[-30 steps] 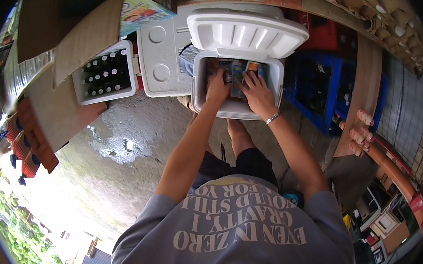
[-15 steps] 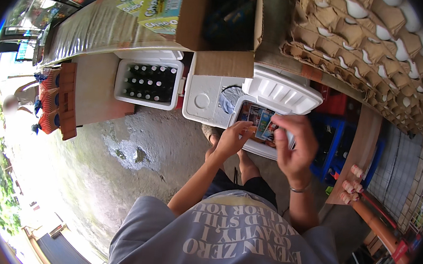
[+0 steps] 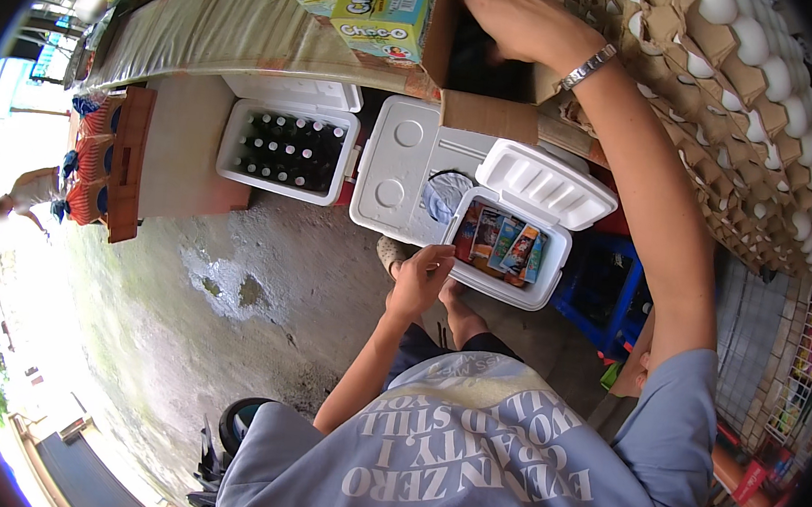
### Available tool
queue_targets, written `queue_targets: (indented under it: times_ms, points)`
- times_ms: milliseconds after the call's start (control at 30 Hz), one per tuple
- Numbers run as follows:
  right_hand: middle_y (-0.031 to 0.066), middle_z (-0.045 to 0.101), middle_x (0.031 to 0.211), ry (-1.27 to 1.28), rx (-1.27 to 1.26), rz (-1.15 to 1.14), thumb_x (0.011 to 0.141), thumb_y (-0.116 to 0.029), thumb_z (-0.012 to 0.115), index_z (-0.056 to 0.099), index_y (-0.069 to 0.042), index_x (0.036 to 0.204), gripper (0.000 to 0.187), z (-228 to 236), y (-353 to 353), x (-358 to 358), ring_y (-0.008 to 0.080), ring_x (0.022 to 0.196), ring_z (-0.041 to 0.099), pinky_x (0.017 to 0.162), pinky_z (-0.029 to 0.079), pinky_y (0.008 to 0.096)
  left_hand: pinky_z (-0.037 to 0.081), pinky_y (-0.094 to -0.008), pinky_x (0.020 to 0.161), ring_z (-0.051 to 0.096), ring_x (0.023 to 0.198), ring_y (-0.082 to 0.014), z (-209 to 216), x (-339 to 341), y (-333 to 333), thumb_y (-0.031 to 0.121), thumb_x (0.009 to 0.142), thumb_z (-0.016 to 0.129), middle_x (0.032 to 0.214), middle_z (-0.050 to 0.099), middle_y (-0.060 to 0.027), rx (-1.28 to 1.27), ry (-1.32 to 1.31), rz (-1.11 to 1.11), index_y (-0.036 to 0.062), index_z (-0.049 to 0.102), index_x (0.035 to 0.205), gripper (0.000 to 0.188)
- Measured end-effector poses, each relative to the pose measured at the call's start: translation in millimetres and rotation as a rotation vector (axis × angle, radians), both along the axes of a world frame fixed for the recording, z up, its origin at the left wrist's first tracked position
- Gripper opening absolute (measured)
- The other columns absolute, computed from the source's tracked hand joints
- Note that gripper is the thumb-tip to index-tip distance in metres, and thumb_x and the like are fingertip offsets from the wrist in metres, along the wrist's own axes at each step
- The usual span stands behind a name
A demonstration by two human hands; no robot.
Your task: The person organizes small snack packets inside a white cooler, arranging them neatly by hand. They then close the cooler lid and move the cooler to a different location on the floor.
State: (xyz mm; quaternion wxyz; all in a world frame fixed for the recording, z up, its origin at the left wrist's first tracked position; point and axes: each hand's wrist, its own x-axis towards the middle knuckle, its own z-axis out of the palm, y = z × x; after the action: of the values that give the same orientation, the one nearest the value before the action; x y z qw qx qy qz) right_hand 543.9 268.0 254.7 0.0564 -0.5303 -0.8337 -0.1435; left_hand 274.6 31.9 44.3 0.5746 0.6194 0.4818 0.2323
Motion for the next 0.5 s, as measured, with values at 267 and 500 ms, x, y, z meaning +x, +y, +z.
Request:
queue_targets:
  times_ms: [267, 500]
  points:
    - [0.0130, 0.068, 0.074, -0.178, -0.090, 0.040, 0.073, -0.006, 0.065, 0.070, -0.008, 0.070, 0.007, 19.9, 3.5, 2.5, 0.0289, 0.079, 0.065, 0.072, 0.052, 0.0394, 0.055, -0.0329, 0.084, 0.071, 0.092, -0.0228, -5.4, -29.3, -1.3, 0.013, 0.095, 0.062, 0.101, 0.072, -0.0147, -0.084, 0.024, 0.067, -0.0032, 0.065, 0.114, 0.025]
    - [0.0102, 0.072, 0.081, 0.170, 0.175, 0.109, 0.082, -0.016, 0.067, 0.076, -0.007, 0.080, 0.013, 106.1, -37.8, -1.1, 0.0281, 0.085, 0.067, 0.081, 0.053, 0.0396, 0.053, -0.0325, 0.087, 0.069, 0.099, -0.0195, 32.1, -21.9, 7.0, 0.017, 0.098, 0.060, 0.105, 0.071, -0.0133, -0.136, -0.137, 0.111, -0.0028, 0.063, 0.116, 0.027]
